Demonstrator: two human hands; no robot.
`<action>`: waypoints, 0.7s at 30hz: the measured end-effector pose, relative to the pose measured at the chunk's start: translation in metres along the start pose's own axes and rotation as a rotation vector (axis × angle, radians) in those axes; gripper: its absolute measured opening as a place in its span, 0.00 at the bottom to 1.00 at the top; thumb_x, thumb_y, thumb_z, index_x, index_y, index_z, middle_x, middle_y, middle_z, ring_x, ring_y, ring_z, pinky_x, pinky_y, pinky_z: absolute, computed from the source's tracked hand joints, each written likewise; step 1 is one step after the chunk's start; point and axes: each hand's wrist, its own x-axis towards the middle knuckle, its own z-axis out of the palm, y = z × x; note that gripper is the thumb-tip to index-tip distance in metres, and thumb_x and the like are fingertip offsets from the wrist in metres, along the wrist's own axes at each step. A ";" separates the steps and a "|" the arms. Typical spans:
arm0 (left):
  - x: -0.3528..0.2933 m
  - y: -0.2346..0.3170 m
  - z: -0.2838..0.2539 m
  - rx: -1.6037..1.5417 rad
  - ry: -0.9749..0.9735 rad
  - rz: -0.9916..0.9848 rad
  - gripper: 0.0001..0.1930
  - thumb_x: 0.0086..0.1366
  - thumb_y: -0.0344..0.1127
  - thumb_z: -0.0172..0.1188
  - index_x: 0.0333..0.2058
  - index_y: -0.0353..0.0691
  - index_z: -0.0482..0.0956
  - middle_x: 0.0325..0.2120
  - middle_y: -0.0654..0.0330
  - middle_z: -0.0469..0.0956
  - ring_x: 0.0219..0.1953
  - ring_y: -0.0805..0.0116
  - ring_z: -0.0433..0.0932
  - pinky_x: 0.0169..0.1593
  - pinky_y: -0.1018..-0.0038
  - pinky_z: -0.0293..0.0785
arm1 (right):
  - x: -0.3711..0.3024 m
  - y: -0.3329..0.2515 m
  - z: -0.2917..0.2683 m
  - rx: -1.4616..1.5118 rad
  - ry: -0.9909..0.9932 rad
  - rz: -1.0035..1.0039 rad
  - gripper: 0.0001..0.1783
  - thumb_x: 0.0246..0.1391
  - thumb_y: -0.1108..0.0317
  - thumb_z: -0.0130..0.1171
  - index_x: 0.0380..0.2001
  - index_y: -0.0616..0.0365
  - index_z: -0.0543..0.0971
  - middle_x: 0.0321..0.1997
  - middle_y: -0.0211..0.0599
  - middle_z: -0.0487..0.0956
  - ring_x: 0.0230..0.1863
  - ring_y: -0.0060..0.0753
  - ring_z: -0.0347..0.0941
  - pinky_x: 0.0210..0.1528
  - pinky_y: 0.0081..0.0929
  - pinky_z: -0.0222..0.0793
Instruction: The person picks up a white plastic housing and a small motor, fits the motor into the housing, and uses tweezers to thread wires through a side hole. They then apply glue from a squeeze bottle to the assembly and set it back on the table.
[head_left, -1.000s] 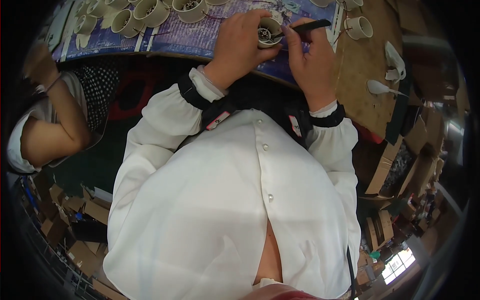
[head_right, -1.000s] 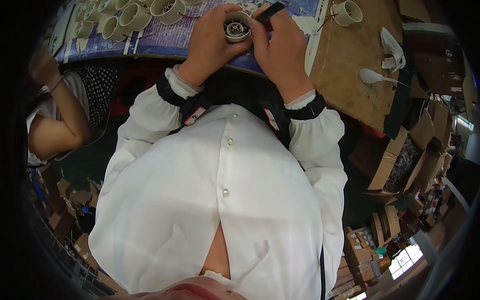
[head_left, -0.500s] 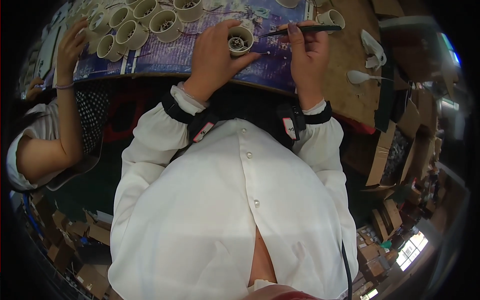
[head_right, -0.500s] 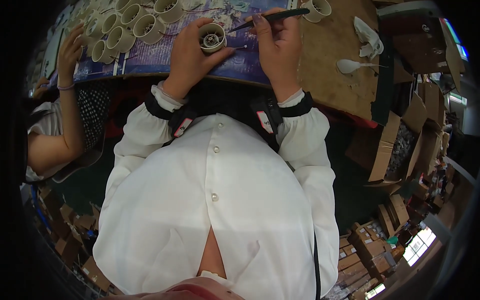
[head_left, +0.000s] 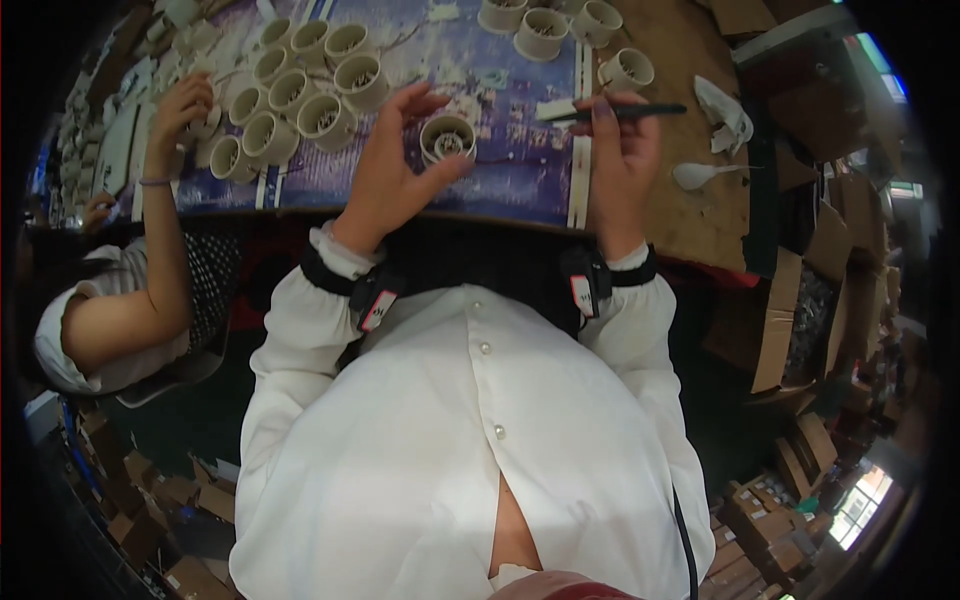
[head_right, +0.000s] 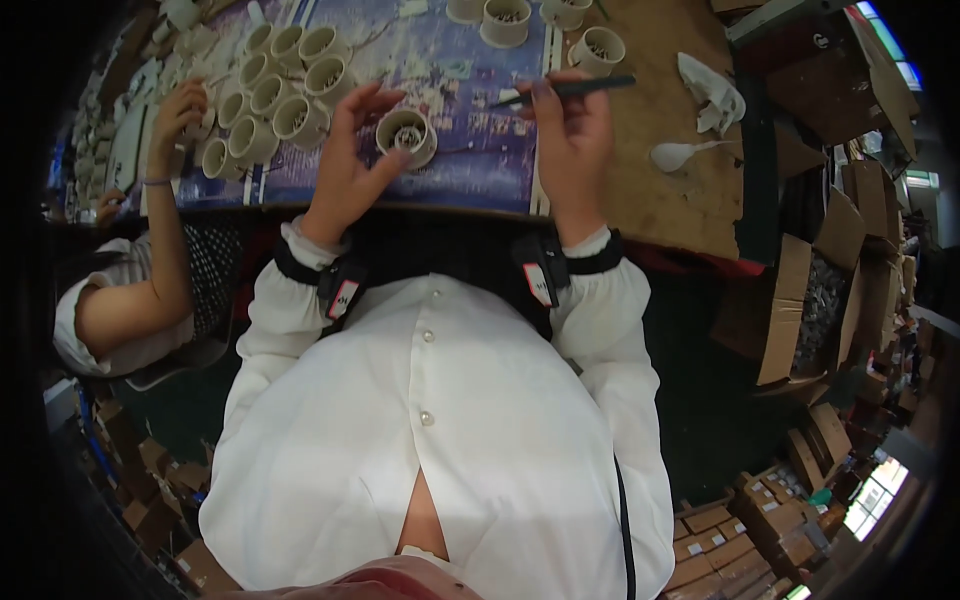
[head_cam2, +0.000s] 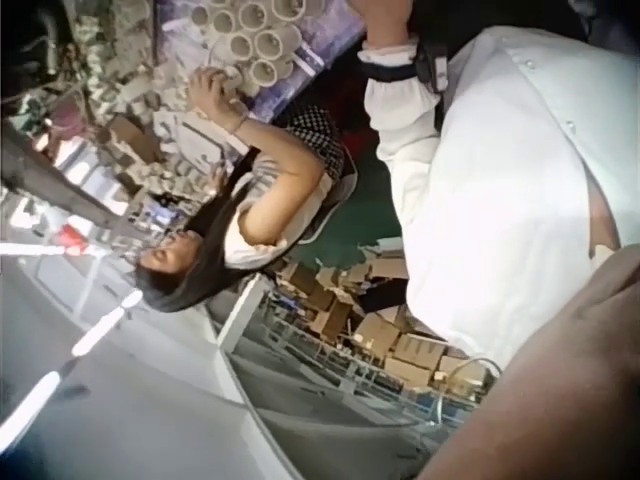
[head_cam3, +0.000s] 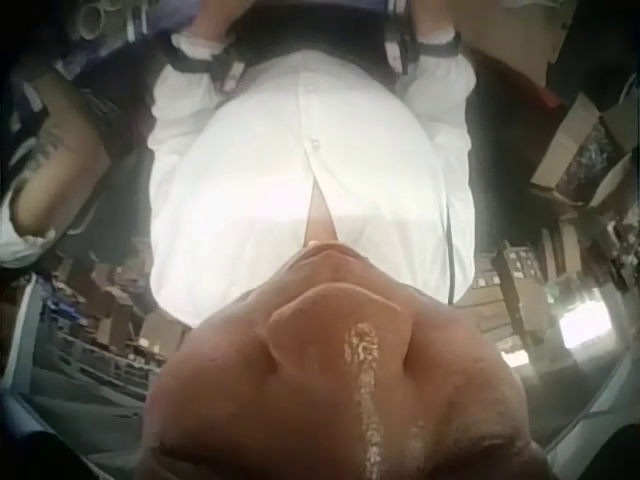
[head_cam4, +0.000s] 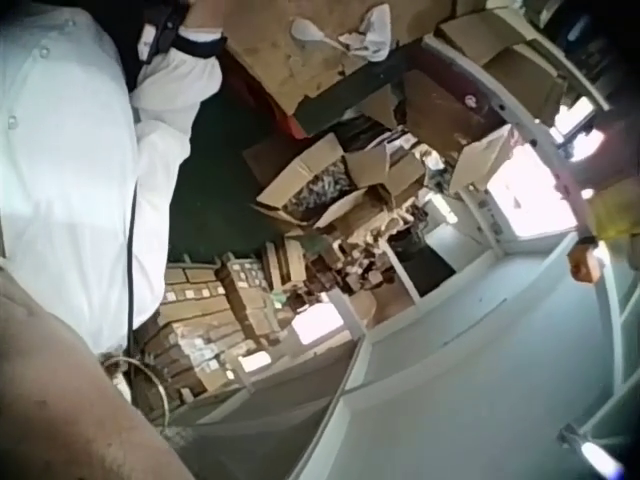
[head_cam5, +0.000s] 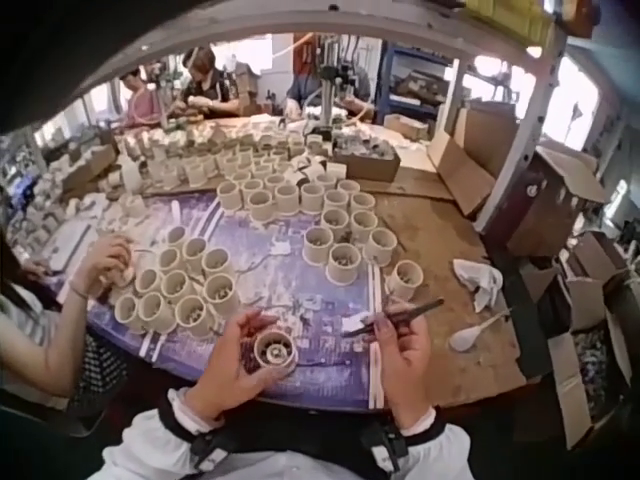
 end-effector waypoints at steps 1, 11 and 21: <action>0.003 0.007 -0.004 0.063 -0.053 0.024 0.40 0.52 0.42 0.74 0.59 0.35 0.63 0.50 0.51 0.75 0.51 0.54 0.75 0.57 0.65 0.69 | 0.001 -0.002 -0.006 -0.010 0.020 0.009 0.11 0.65 0.69 0.55 0.47 0.61 0.71 0.39 0.38 0.81 0.36 0.24 0.77 0.42 0.23 0.74; 0.018 0.009 0.008 0.306 -0.340 0.020 0.36 0.51 0.37 0.73 0.57 0.37 0.67 0.50 0.51 0.75 0.51 0.51 0.73 0.58 0.66 0.68 | 0.045 -0.031 -0.063 -0.110 0.013 0.179 0.13 0.67 0.62 0.51 0.41 0.62 0.77 0.35 0.32 0.79 0.38 0.23 0.76 0.44 0.22 0.72; 0.110 0.018 0.023 0.125 -0.272 -0.086 0.23 0.64 0.43 0.62 0.55 0.41 0.73 0.39 0.55 0.80 0.38 0.58 0.80 0.41 0.67 0.75 | 0.038 -0.030 -0.054 -0.136 -0.051 0.146 0.13 0.68 0.61 0.51 0.40 0.61 0.77 0.33 0.31 0.79 0.37 0.22 0.75 0.44 0.21 0.70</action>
